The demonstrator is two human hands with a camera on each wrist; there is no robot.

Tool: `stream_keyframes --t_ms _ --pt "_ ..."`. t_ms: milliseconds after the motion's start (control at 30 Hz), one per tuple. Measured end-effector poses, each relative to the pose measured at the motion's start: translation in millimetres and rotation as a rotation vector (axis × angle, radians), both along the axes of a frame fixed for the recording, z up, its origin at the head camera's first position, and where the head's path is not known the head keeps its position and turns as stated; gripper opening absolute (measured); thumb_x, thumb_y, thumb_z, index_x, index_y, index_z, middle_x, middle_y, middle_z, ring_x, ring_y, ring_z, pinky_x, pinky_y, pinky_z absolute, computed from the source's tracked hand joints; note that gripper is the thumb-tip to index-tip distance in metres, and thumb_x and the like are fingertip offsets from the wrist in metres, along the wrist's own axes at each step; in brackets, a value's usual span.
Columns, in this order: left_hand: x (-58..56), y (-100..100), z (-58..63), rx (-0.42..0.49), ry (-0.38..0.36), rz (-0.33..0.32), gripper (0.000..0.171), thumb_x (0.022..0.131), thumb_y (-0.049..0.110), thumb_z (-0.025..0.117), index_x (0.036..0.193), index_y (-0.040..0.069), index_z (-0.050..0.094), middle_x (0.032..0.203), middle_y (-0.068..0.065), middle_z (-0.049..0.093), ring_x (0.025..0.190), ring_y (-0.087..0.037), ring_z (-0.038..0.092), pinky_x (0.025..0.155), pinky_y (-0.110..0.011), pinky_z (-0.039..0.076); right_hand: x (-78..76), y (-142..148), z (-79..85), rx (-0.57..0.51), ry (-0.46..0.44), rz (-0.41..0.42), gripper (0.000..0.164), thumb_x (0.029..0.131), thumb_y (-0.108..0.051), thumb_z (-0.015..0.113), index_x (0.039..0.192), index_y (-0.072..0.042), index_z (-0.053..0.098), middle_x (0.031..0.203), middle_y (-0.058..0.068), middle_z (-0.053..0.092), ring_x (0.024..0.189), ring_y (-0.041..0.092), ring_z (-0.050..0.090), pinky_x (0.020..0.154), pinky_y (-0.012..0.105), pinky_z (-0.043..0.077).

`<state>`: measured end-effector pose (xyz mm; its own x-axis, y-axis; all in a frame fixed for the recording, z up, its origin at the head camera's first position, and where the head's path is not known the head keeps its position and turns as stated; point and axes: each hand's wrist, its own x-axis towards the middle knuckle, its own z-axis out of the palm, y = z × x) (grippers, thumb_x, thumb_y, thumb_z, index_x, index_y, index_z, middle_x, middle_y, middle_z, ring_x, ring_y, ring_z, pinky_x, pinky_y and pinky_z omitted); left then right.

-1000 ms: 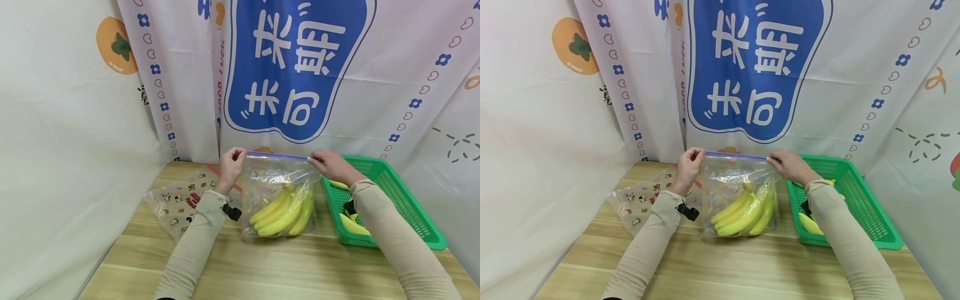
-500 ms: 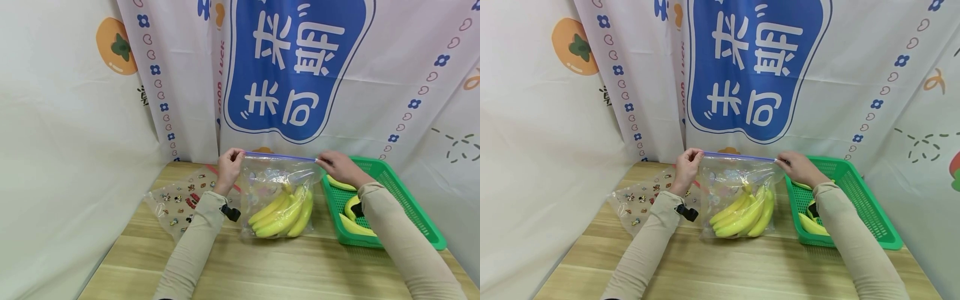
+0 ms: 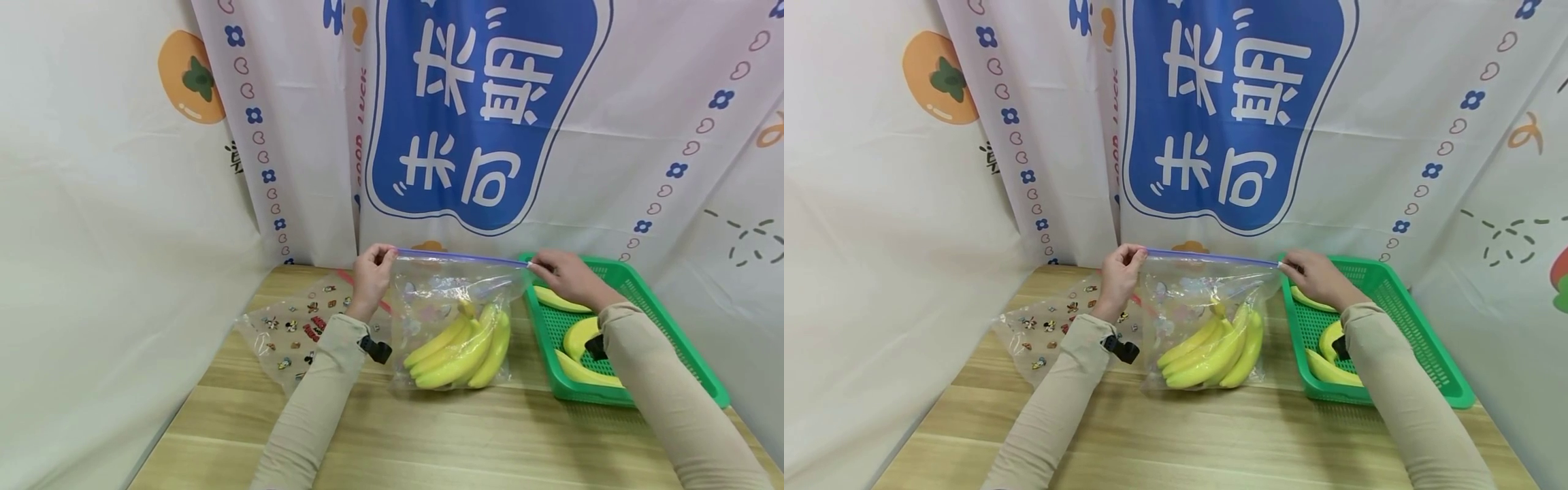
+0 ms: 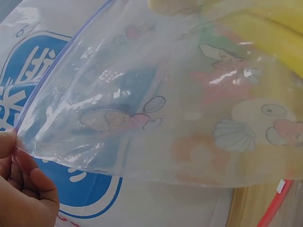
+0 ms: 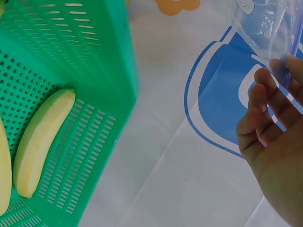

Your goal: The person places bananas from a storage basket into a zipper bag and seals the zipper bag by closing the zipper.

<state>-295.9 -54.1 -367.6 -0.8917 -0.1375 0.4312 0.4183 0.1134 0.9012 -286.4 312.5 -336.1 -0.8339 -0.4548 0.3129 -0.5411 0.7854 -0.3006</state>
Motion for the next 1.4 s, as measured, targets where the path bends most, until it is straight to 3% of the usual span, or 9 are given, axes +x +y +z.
stream_keyframes --t_ms 267,433,600,767,1100,1233,1400 --pt "0.7 -0.2 -1.8 -0.009 -0.01 0.007 0.013 0.094 0.014 0.06 0.093 0.001 0.064 0.082 -0.008 0.056 0.066 -0.014 0.045 0.052 -0.02 0.037 2.2 -0.8 3.1 -0.009 -0.023 -0.002 0.026 0.102 -0.027 0.044 0.093 -0.01 0.062 0.07 0.002 0.049 0.058 0.018 0.043 0.057 0.035 0.037" --pt "-1.2 2.1 -3.9 -0.05 -0.025 0.01 0.014 0.094 0.017 0.059 0.095 0.003 0.063 0.088 -0.015 0.058 0.071 -0.015 0.047 0.055 -0.02 0.039 -0.1 -1.3 -0.8 -0.033 -0.032 -0.069 0.032 0.102 -0.03 0.043 0.097 -0.005 0.064 0.071 0.003 0.051 0.059 0.019 0.044 0.057 0.035 0.037" --pt "-10.1 6.0 -3.5 -0.069 -0.021 0.008 0.014 0.095 0.019 0.058 0.095 0.005 0.063 0.084 -0.008 0.057 0.067 -0.014 0.045 0.052 -0.022 0.037 -7.1 -1.4 -8.0 -0.072 -0.018 -0.179 0.036 0.1 -0.033 0.046 0.097 -0.003 0.065 0.072 0.007 0.056 0.061 0.021 0.046 0.056 0.036 0.039" --pt "-24.5 8.0 3.5 -0.061 -0.026 0.001 0.014 0.095 0.018 0.058 0.094 0.005 0.063 0.084 -0.004 0.057 0.066 -0.014 0.049 0.053 -0.023 0.04 -16.0 -5.6 -8.5 -0.143 0.01 -0.238 0.035 0.1 -0.033 0.047 0.096 -0.002 0.063 0.073 0.011 0.059 0.061 0.021 0.051 0.055 0.037 0.041" --pt "-48.3 16.4 24.8 -0.086 -0.012 0.008 0.014 0.095 0.018 0.058 0.093 0.004 0.063 0.083 -0.006 0.059 0.071 -0.017 0.056 0.059 -0.024 0.041 -29.1 -11.2 0.7 -0.272 0.107 -0.312 0.035 0.1 -0.03 0.046 0.095 0.0 0.063 0.076 0.012 0.063 0.067 0.024 0.057 0.059 0.04 0.044" --pt "-55.2 19.0 28.1 -0.079 0.017 0.005 0.013 0.095 0.015 0.059 0.092 0.003 0.062 0.082 -0.007 0.059 0.072 -0.017 0.057 0.06 -0.023 0.043 -33.4 -13.5 3.0 -0.307 0.159 -0.33 0.033 0.1 -0.027 0.048 0.094 0.002 0.064 0.078 0.015 0.064 0.07 0.027 0.06 0.061 0.04 0.045" --pt "-62.3 19.6 29.3 -0.061 0.009 -0.002 0.012 0.095 0.013 0.059 0.092 0.001 0.063 0.084 -0.009 0.061 0.076 -0.018 0.059 0.064 -0.023 0.045 -36.4 -15.8 5.5 -0.347 0.158 -0.359 0.035 0.1 -0.028 0.047 0.098 0.003 0.064 0.084 0.017 0.064 0.075 0.029 0.061 0.063 0.041 0.047"
